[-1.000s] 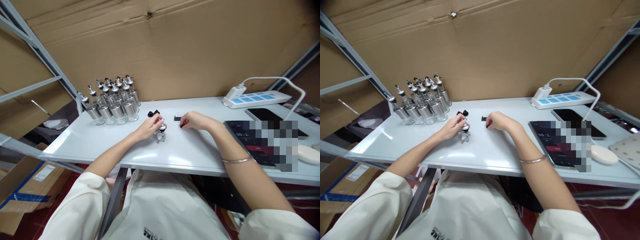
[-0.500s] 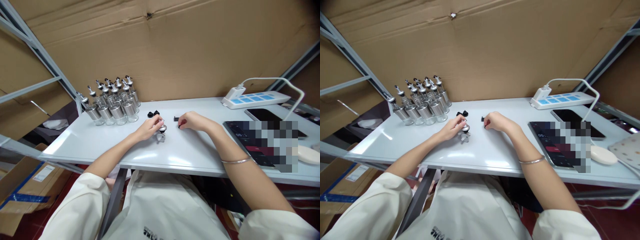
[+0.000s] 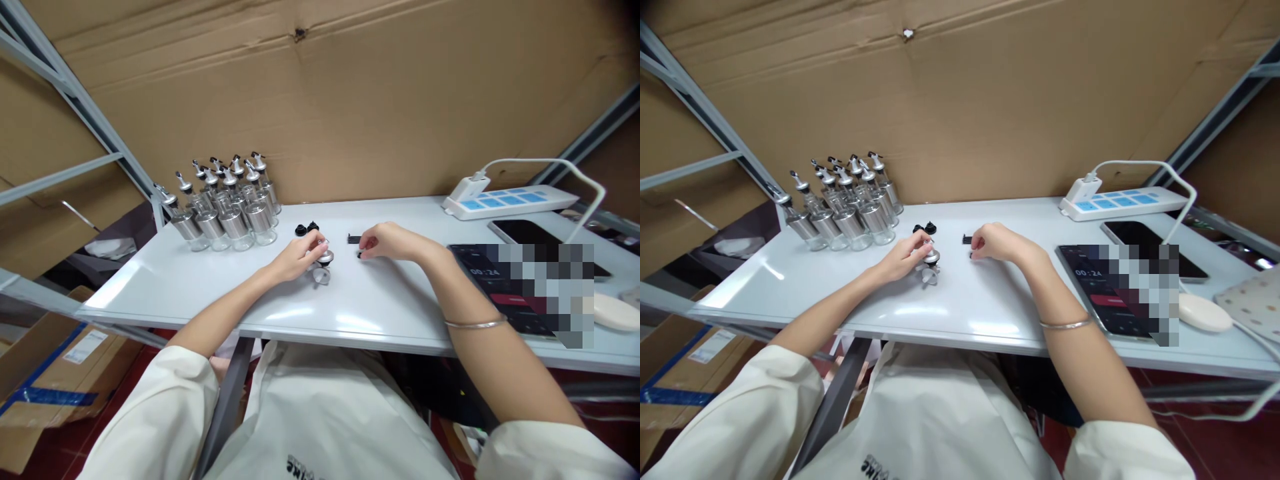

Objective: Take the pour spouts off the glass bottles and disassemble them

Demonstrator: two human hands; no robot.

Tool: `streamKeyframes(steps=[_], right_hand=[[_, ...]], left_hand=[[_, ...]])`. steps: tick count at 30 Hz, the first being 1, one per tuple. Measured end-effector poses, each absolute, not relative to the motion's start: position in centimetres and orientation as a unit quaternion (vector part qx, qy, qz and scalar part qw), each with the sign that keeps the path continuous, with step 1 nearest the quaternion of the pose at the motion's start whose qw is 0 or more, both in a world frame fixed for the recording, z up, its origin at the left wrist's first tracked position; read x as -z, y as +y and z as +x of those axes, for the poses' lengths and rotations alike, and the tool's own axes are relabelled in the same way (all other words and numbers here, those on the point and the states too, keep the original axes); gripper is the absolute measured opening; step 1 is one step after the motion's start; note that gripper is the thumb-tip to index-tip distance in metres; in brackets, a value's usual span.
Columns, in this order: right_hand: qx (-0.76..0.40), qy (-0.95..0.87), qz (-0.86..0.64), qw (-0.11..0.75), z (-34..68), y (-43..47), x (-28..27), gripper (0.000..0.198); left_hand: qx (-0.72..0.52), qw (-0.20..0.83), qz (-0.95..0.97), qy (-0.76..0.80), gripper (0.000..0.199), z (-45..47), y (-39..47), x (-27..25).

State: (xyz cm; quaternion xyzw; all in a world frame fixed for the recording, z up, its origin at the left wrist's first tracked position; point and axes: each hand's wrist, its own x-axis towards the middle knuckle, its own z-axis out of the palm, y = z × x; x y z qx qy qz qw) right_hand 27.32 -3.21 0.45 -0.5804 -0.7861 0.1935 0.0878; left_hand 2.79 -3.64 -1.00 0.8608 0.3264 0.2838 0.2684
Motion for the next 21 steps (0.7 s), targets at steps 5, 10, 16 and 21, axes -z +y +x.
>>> streamKeyframes(steps=[5, 10, 16, 21], right_hand=[[-0.254, -0.764, -0.555, 0.209, 26.8, -4.3, -2.1, 0.025], [-0.397, -0.745, -0.424, 0.327, 24.4, -5.8, -2.7, 0.036], [-0.463, -0.727, -0.352, 0.365, 21.9, -6.4, -2.0, 0.032], [-0.487, -0.703, -0.345, 0.388, 21.3, -6.5, -1.7, 0.032]], left_hand=[[-0.309, 0.286, 0.845, 0.331, 0.033, 2.8, -3.8, 0.9], [-0.334, 0.286, 0.84, 0.317, 0.032, 2.9, -3.9, 0.5], [-0.313, 0.306, 0.848, 0.297, 0.029, 3.0, -4.1, 0.3], [-0.33, 0.317, 0.841, 0.288, 0.029, 3.0, -3.9, 0.7]])
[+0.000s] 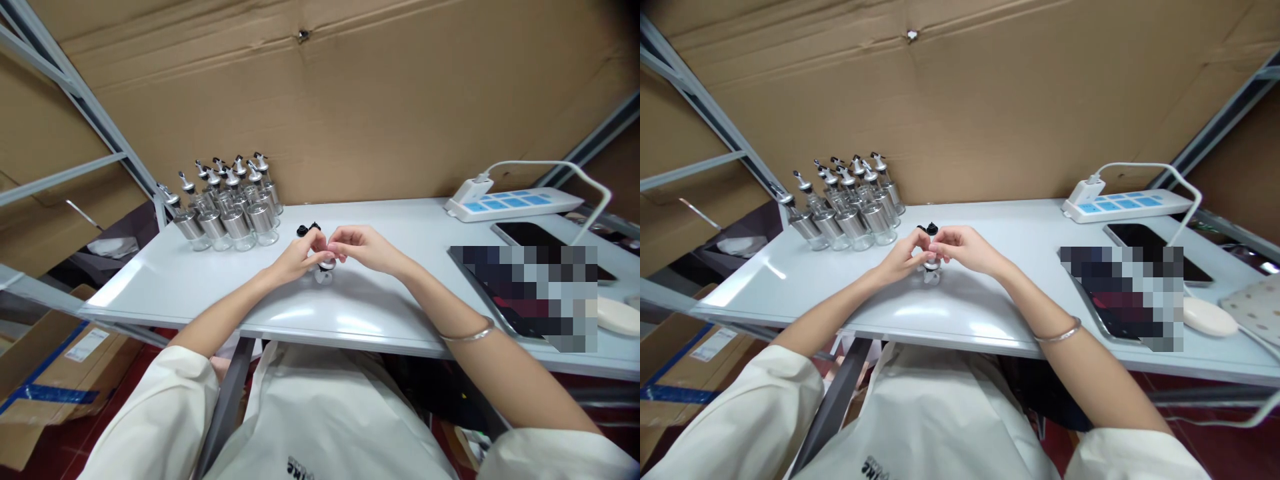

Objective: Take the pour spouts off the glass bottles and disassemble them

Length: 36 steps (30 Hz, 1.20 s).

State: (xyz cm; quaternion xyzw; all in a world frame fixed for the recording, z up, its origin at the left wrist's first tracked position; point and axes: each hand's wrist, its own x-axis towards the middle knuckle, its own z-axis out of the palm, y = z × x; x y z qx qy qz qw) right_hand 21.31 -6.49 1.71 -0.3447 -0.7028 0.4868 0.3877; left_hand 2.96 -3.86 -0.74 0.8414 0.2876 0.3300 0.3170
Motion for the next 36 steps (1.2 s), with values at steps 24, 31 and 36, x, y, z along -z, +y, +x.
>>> streamKeyframes(steps=[24, 31, 36], right_hand=[[-0.478, -0.669, -0.378, 0.426, 22.0, -6.6, -2.7, 0.028], [-0.47, -0.717, -0.373, 0.354, 22.5, -6.5, -2.6, 0.036], [-0.467, -0.759, -0.364, 0.271, 22.5, -6.4, -2.1, 0.039]], left_hand=[[-0.451, 0.017, 0.872, 0.192, 0.021, 2.7, -3.2, 1.2], [-0.41, -0.035, 0.891, 0.193, 0.015, 2.4, -2.9, 1.3], [-0.328, -0.116, 0.914, 0.209, 0.021, 2.1, -2.3, 1.3]])
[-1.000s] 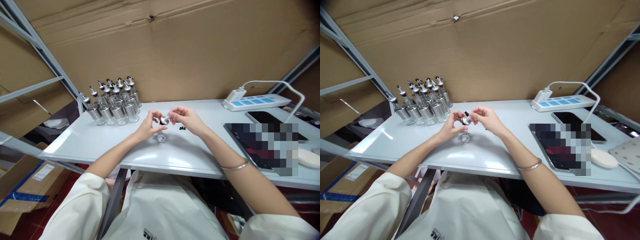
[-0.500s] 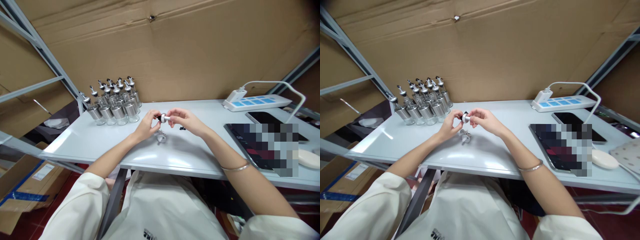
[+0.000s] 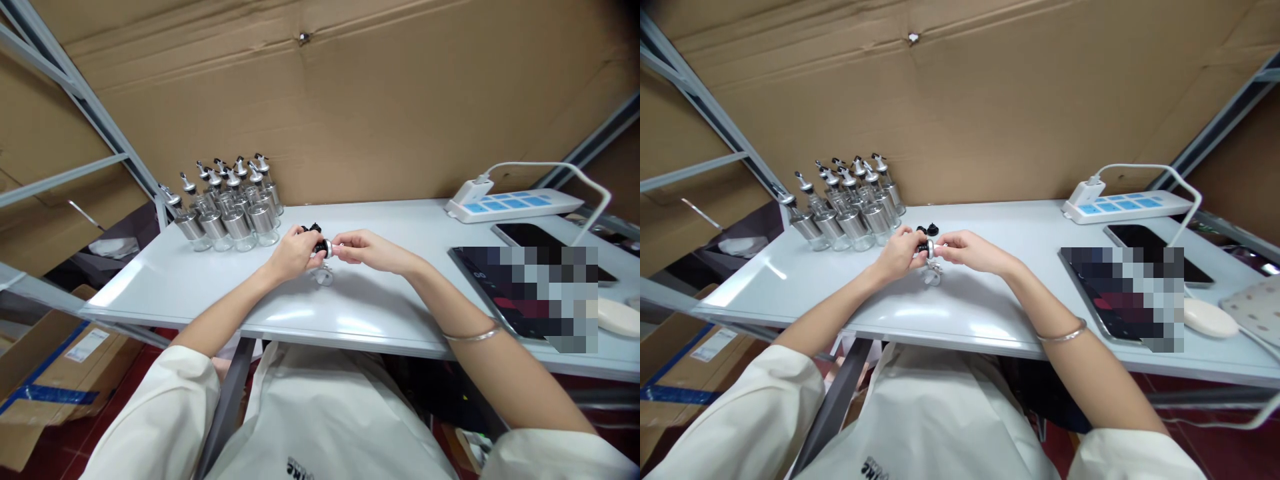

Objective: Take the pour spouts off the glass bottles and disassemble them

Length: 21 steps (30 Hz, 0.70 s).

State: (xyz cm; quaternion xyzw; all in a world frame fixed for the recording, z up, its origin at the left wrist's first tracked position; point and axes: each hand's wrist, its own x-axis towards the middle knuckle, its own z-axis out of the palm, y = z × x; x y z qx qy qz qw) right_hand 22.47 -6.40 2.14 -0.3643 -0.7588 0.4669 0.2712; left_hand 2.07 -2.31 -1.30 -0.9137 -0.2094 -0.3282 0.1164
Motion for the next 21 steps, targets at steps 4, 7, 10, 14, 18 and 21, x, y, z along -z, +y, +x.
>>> streamKeyframes(steps=[4, 7, 10, 14, 18, 21], right_hand=[[-0.437, -0.766, -0.361, 0.302, 22.1, -6.4, -1.8, 0.039], [-0.405, -0.767, -0.368, 0.334, 21.7, -6.6, -1.7, 0.039], [-0.32, -0.78, -0.396, 0.364, 21.2, -6.9, -1.7, 0.036], [-0.183, -0.808, -0.396, 0.396, 20.7, -7.1, -1.5, 0.028], [-0.062, -0.831, -0.365, 0.414, 20.7, -6.8, -1.0, 0.029], [0.016, -0.845, -0.346, 0.408, 20.9, -6.7, -0.7, 0.03]], left_hand=[[0.311, 0.142, -0.908, -0.241, 0.024, 2.0, -2.2, 1.1], [0.328, 0.131, -0.899, -0.259, 0.022, 2.0, -2.3, 1.0], [0.356, 0.107, -0.887, -0.276, 0.022, 2.0, -2.2, 1.2], [0.375, 0.065, -0.875, -0.299, 0.033, 2.3, -2.2, 1.4], [0.383, -0.021, -0.864, -0.328, 0.051, 2.6, -2.5, 1.0], [0.357, -0.166, -0.86, -0.323, 0.054, 2.7, -2.9, 0.4]])
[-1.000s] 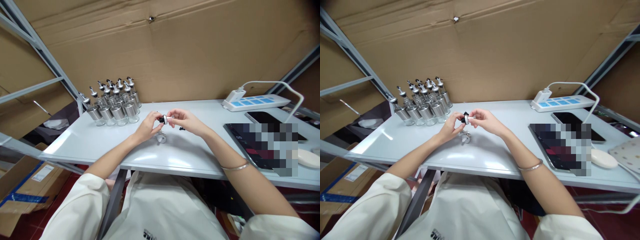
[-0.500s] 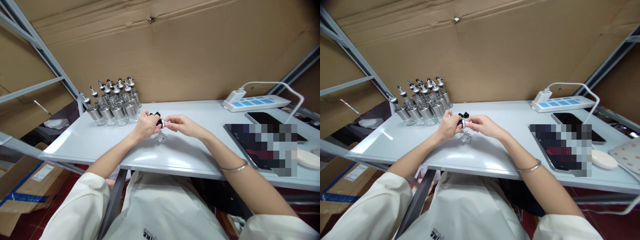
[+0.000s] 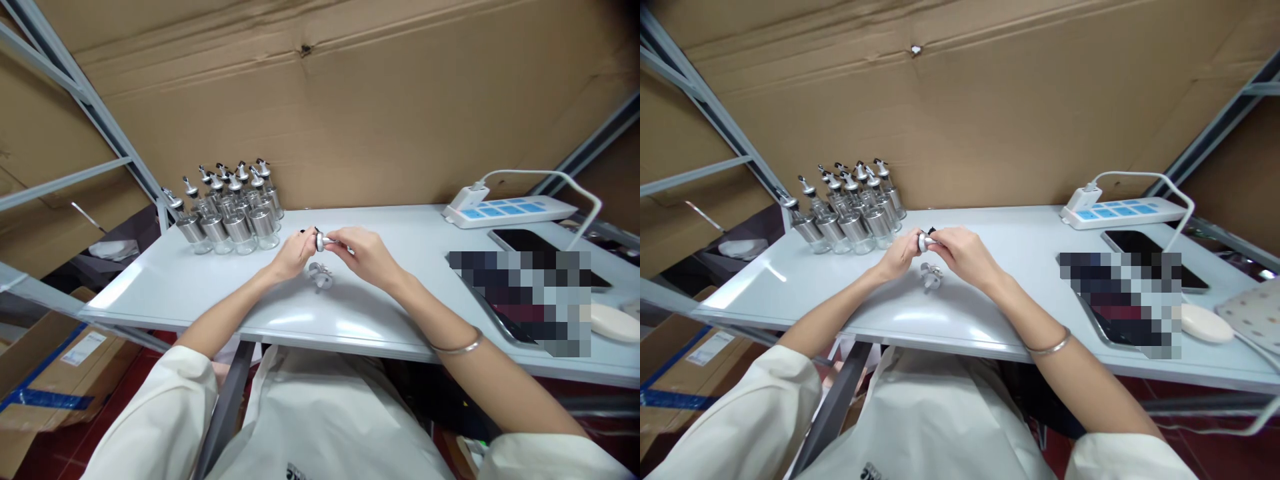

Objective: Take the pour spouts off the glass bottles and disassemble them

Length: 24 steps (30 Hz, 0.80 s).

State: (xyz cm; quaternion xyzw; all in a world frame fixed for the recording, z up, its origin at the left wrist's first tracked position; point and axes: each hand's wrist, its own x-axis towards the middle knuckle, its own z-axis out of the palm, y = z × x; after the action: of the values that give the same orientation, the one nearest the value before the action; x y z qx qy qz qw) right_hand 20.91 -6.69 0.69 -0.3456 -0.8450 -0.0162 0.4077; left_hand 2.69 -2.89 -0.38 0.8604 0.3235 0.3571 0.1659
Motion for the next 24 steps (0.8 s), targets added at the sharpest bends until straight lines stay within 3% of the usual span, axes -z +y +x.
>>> streamKeyframes(steps=[6, 11, 19, 24], right_hand=[[0.164, -0.858, -0.324, 0.362, 21.1, -6.8, -0.9, 0.026], [0.216, -0.86, -0.327, 0.327, 21.3, -7.0, -1.3, 0.027], [0.176, -0.861, -0.34, 0.335, 22.1, -6.4, -1.4, 0.027], [0.078, -0.857, -0.369, 0.35, 21.9, -6.2, -1.1, 0.029]], left_hand=[[-0.317, 0.425, 0.804, 0.268, 0.055, 2.8, -2.9, -0.2], [-0.256, 0.544, 0.755, 0.262, 0.05, 2.6, -2.9, -0.8], [-0.309, 0.584, 0.717, 0.223, 0.048, 2.6, -2.2, 0.0], [-0.331, 0.552, 0.726, 0.243, 0.048, 2.6, -1.9, 0.2]])
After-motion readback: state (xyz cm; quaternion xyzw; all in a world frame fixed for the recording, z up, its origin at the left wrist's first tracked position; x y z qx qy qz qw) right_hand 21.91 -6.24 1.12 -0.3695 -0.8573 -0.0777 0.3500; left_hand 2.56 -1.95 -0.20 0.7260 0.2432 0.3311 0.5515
